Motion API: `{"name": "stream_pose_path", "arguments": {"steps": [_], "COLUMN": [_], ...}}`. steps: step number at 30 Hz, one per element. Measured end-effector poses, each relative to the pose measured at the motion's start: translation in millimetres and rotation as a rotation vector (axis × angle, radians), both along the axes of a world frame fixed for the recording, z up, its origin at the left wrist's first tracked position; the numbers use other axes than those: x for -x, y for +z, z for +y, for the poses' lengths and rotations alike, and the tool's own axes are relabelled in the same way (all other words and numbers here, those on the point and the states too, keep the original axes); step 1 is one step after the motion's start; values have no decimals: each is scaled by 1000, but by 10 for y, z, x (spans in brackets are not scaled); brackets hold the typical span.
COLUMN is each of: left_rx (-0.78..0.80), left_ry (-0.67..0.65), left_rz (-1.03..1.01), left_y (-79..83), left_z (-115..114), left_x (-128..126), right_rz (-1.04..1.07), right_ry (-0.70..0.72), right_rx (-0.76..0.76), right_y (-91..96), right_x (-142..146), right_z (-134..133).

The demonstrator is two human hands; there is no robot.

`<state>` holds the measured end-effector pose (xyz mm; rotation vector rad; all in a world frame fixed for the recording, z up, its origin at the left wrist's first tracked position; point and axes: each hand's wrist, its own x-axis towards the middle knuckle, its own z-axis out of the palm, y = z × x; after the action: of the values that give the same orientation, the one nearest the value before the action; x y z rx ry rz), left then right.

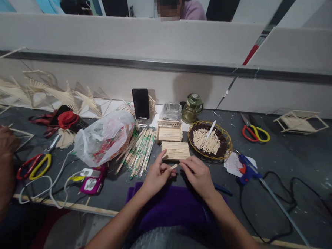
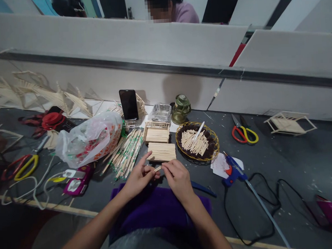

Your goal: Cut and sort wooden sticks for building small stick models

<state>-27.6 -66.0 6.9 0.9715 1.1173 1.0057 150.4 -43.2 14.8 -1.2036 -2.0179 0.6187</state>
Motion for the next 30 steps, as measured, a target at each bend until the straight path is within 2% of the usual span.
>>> {"name": "stream_pose_path", "arguments": {"steps": [3, 6, 9, 12, 19, 30], "left_rx": [30, 50, 72, 74, 54, 76], "left_ry": [70, 149, 217, 245, 254, 230], "left_rz": [-1, -17, -41, -44, -50, -34], "left_y": [35, 48, 50, 37, -42, -44], "left_z": [36, 71, 101, 122, 137, 161], "left_x": [62, 135, 201, 256, 343, 317], "right_rz": [-124, -379, -643, -785, -872, -856], "right_ry": [-10, 31, 76, 92, 135, 78], "right_rx": [-120, -211, -248, -249, -269, -304], "right_y": [15, 8, 2, 6, 6, -65], "right_x": [-56, -85, -64, -23, 18, 54], "right_z": [200, 415, 566, 642, 712, 782]}}
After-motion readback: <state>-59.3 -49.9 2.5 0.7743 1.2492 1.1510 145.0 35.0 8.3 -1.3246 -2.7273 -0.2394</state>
